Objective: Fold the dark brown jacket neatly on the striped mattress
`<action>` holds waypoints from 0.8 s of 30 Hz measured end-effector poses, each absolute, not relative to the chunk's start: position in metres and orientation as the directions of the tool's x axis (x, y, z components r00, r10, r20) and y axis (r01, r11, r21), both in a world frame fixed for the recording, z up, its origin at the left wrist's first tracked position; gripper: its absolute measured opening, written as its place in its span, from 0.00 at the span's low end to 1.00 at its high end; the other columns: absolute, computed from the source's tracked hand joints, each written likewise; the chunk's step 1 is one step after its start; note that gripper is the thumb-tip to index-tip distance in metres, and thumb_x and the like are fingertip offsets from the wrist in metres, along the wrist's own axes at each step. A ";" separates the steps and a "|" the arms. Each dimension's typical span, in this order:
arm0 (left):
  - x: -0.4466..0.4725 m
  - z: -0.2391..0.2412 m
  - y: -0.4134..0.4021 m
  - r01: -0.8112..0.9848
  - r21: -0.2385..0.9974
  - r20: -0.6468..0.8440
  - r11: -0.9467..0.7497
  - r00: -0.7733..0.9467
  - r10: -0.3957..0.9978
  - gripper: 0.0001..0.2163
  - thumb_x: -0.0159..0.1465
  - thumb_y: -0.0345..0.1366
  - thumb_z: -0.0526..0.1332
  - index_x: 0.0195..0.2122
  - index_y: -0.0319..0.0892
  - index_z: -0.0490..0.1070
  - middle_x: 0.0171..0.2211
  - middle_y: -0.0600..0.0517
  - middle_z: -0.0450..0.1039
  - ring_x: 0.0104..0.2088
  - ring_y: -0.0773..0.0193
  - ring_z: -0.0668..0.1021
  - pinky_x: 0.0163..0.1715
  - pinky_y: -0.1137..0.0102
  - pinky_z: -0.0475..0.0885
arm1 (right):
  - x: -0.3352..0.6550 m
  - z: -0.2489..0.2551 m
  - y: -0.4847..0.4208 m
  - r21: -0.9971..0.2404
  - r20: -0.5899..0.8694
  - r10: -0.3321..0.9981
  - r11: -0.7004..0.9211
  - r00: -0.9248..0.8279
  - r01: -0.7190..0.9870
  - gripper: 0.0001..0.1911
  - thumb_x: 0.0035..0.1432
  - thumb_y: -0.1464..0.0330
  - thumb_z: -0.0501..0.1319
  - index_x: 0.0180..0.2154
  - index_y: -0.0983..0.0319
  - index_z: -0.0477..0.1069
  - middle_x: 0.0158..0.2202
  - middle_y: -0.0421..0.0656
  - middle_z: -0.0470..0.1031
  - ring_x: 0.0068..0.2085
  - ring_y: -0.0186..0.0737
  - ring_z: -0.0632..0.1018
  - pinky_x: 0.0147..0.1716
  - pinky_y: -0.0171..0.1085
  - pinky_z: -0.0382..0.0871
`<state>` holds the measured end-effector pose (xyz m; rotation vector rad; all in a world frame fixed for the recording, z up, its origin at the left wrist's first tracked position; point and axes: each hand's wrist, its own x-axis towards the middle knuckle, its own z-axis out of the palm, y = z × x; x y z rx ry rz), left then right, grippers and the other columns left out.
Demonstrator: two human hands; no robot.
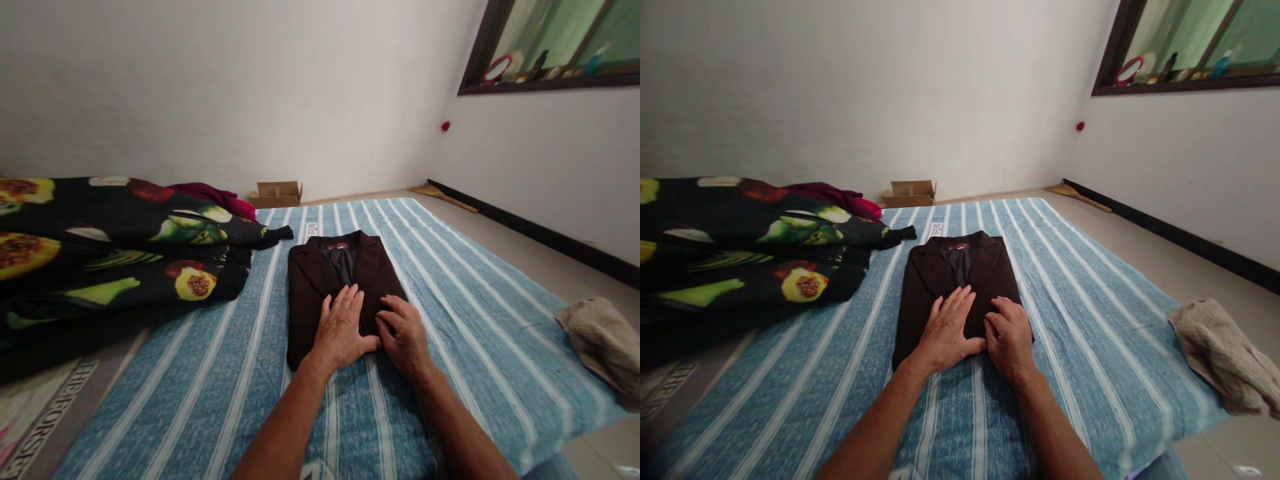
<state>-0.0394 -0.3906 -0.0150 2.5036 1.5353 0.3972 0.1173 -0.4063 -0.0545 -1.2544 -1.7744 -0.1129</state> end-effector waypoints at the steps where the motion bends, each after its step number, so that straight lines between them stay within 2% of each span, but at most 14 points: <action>1: -0.040 -0.015 -0.391 0.843 0.289 0.135 -0.453 0.433 0.891 0.39 0.51 0.52 0.61 0.61 0.40 0.51 0.64 0.44 0.47 0.63 0.53 0.50 0.60 0.53 0.42 | 0.116 -0.054 -0.406 -0.399 0.710 0.701 0.469 -0.057 0.788 0.09 0.54 0.72 0.56 0.31 0.58 0.75 0.44 0.47 0.74 0.49 0.46 0.72 0.48 0.49 0.65; 9: -0.040 -0.016 -0.391 0.838 0.298 0.132 -0.456 0.437 0.890 0.39 0.50 0.49 0.61 0.61 0.40 0.51 0.64 0.44 0.47 0.63 0.52 0.51 0.60 0.53 0.42 | 0.108 -0.049 -0.400 -0.324 0.636 0.761 0.414 -0.129 0.851 0.12 0.52 0.76 0.53 0.26 0.60 0.74 0.44 0.48 0.74 0.50 0.47 0.71 0.48 0.48 0.64; 14: -0.039 -0.015 -0.391 0.843 0.300 0.112 -0.446 0.433 0.894 0.38 0.51 0.49 0.61 0.61 0.41 0.51 0.64 0.44 0.47 0.63 0.51 0.50 0.60 0.53 0.42 | 0.108 -0.054 -0.396 -0.384 0.623 0.775 0.424 -0.109 0.821 0.12 0.51 0.76 0.52 0.27 0.61 0.73 0.46 0.50 0.73 0.51 0.49 0.70 0.50 0.50 0.63; 19: -0.039 -0.015 -0.391 0.843 0.301 0.122 -0.447 0.431 0.894 0.41 0.50 0.54 0.61 0.61 0.40 0.51 0.64 0.44 0.47 0.64 0.51 0.50 0.60 0.51 0.43 | 0.116 -0.059 -0.396 -0.497 0.673 0.739 0.412 0.039 0.764 0.10 0.53 0.73 0.52 0.30 0.60 0.71 0.44 0.49 0.72 0.47 0.44 0.72 0.47 0.45 0.67; 24: -0.039 -0.016 -0.390 0.843 0.294 0.118 -0.449 0.435 0.893 0.43 0.49 0.57 0.61 0.61 0.40 0.50 0.65 0.44 0.46 0.64 0.53 0.50 0.60 0.51 0.43 | 0.136 -0.058 -0.395 -0.615 0.653 0.698 0.265 0.292 0.742 0.08 0.54 0.69 0.53 0.27 0.61 0.69 0.37 0.49 0.72 0.39 0.43 0.74 0.40 0.43 0.69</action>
